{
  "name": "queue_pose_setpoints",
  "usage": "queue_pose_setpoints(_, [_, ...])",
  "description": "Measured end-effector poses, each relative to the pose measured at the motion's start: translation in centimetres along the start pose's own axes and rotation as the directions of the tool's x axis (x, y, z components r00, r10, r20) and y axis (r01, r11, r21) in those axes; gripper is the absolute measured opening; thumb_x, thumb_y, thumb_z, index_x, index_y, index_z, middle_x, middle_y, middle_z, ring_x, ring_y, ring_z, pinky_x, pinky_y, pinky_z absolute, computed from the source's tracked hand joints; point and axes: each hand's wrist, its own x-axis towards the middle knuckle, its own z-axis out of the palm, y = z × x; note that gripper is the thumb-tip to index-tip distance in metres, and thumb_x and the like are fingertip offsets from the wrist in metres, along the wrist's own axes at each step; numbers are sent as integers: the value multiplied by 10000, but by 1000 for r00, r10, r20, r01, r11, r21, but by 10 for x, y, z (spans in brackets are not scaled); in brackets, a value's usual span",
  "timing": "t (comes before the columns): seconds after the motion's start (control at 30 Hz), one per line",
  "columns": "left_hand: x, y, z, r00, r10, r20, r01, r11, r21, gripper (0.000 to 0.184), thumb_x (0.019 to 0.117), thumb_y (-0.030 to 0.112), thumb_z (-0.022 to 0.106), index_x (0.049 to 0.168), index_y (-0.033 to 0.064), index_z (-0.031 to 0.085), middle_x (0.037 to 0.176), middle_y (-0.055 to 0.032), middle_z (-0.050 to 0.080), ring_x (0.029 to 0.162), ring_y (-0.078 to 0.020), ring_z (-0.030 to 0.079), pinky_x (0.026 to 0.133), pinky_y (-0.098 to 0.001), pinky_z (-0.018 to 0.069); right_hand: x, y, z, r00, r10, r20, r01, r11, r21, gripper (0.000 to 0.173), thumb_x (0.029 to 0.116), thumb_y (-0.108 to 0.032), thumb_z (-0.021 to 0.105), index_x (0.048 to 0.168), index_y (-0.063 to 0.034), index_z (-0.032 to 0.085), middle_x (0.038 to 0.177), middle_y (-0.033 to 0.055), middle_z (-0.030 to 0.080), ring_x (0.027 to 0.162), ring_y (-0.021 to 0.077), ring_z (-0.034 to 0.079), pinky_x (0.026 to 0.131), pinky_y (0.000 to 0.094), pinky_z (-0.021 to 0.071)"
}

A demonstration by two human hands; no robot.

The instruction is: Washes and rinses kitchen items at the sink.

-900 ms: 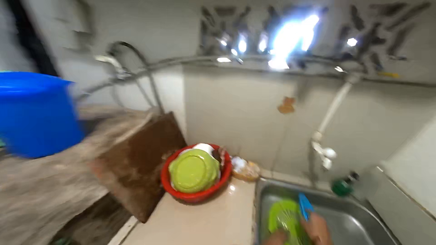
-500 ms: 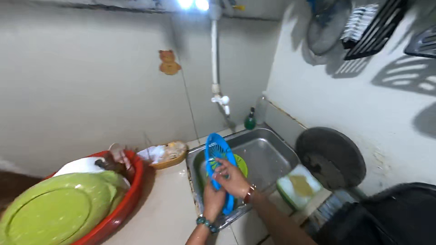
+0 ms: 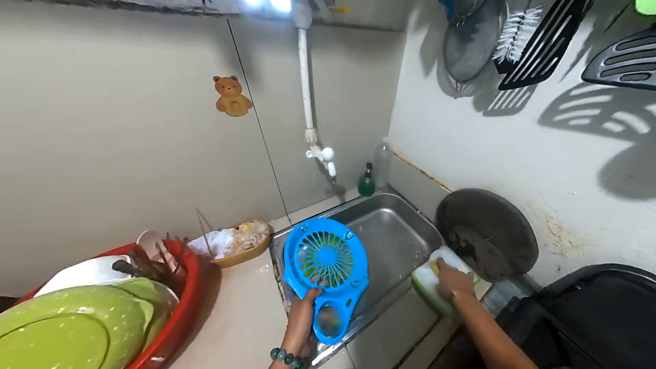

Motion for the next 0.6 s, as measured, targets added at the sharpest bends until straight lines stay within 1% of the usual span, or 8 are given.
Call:
queue_pose_setpoints(0.07, [2,1,0,1000,-18,11,18,1000,10,368,1047,61,447,1411,11,471,1159,-185,681,848,-294,733,580,-421,624,1,0,-7,1000,-2,-10,3,999,50,750,907,-147,655,1595,-174,358,1392,311,565,1253,505,569,1033,703,409])
queue_pose_setpoints(0.17, [2,3,-1,996,-59,60,59,998,2,368,1048,50,444,1413,12,477,1132,-175,703,827,-292,737,566,-407,619,0,1,-17,999,13,-43,-8,993,114,609,956,-123,584,1547,-182,448,1383,289,583,1223,478,608,976,646,493])
queue_pose_setpoints(0.3, [5,0,1,988,-105,116,100,994,42,371,1052,60,437,1416,19,491,1130,-160,709,844,-285,739,593,-402,624,-2,1,-29,998,17,-67,-6,986,169,493,990,-136,572,1481,-115,539,1384,260,603,1278,444,587,1043,617,465])
queue_pose_setpoints(0.4, [8,0,2,982,-122,141,115,992,59,377,1058,65,437,1430,26,486,1154,-157,710,866,-286,737,614,-407,623,-7,-8,-39,997,24,-70,-12,986,169,397,998,-188,573,1352,-15,616,1330,271,629,1270,435,593,1046,608,462])
queue_pose_setpoints(0.47, [10,0,2,979,-114,166,106,993,60,359,1064,76,435,1415,12,480,1124,-159,713,851,-278,737,627,-405,627,-14,-28,-51,997,-9,-73,26,972,235,410,1000,-214,577,1317,44,609,1308,292,628,1266,436,591,1053,602,453])
queue_pose_setpoints(0.5, [11,-1,3,979,-106,174,96,993,61,328,1066,80,437,1380,1,492,1088,-160,713,819,-266,735,618,-392,628,-18,-43,-56,995,-64,-83,86,950,300,425,996,-197,588,1335,58,592,1312,296,623,1269,435,586,1068,596,441])
queue_pose_setpoints(0.53, [11,-1,4,978,-101,182,91,994,64,305,1069,83,435,1352,-5,509,1069,-157,716,809,-254,734,615,-375,625,-20,-59,-59,984,-148,-94,173,912,373,460,988,-180,605,1381,54,561,1338,292,610,1280,427,578,1087,583,431])
queue_pose_setpoints(0.6, [10,0,5,977,-75,197,56,993,99,286,1067,79,430,1307,-12,556,1045,-143,742,779,-200,731,592,-305,596,-20,-99,-62,933,-345,-103,351,808,473,595,987,-225,622,1507,2,443,1465,280,506,1329,401,537,1120,541,425])
